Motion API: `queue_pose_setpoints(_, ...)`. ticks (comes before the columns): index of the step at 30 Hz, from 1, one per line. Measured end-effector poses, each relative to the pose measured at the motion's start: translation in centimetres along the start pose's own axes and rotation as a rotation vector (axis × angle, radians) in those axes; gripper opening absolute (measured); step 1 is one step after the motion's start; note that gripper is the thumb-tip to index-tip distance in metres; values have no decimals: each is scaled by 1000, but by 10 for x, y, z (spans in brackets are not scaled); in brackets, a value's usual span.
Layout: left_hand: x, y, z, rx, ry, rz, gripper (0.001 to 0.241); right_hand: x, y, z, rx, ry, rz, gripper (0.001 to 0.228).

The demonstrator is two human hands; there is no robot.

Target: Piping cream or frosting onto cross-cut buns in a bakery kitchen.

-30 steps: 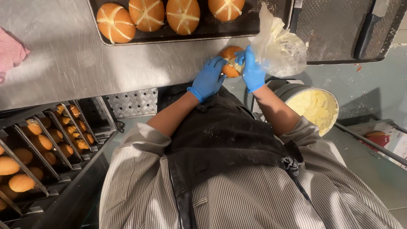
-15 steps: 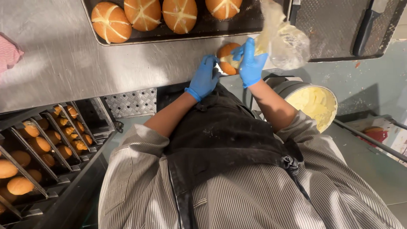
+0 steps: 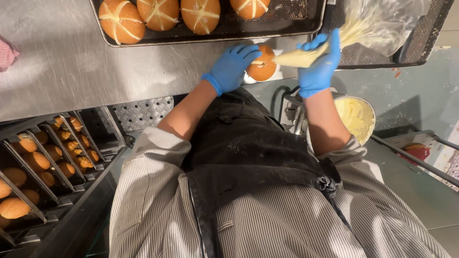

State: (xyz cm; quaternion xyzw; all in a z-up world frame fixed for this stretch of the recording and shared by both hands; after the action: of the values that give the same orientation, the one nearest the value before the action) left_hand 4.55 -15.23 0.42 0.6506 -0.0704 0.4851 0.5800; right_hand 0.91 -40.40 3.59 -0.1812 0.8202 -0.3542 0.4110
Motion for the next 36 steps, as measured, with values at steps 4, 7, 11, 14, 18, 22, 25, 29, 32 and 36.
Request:
queue_pose_setpoints(4,-7,1,-10,6,-33,43,67,14,-19,-7,-219,-26,269,30)
queue_pose_setpoints(7,-18,4,-19,-1,-46,89,68,33,-17,-14,-256,-32,210,26)
queue_pose_setpoints(11,-23,7,-22,-3,17,70,65,29,-19,-27,-214,-50,157,28)
queue_pose_setpoints(14,-24,9,-21,-72,94,129,63,33,-20,-30,-204,-37,165,30)
queue_pose_setpoints(18,-34,8,-17,-193,135,136,61,33,-22,-32,-191,-19,181,32)
queue_pose_setpoints(22,-43,3,-5,-70,184,167,54,26,-20,-27,-159,3,161,33)
queue_pose_setpoints(25,-46,3,2,-43,301,160,50,7,-18,-29,-127,-28,119,32)
queue_pose_setpoints(29,-53,-7,-4,-34,345,141,47,-1,-9,-27,-100,-83,67,31)
queue_pose_setpoints(32,-56,-6,-4,-39,323,77,47,-7,-3,-27,-43,-111,-42,31)
queue_pose_setpoints(36,-46,-1,-4,-35,314,39,53,-18,3,-22,30,-160,-130,32)
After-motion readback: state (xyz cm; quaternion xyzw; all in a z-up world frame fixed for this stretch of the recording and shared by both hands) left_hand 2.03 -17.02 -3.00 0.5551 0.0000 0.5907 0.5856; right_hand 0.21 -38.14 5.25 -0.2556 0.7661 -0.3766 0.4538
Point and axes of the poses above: each hand's wrist, its own z-axis towards the middle knuckle, its own x-axis out of the back of the hand, y = z × x, the point moved 6 cm from there along z, towards the middle knuckle, and after that the axes turned 5 degrees about -x, right-handed, at the moved point
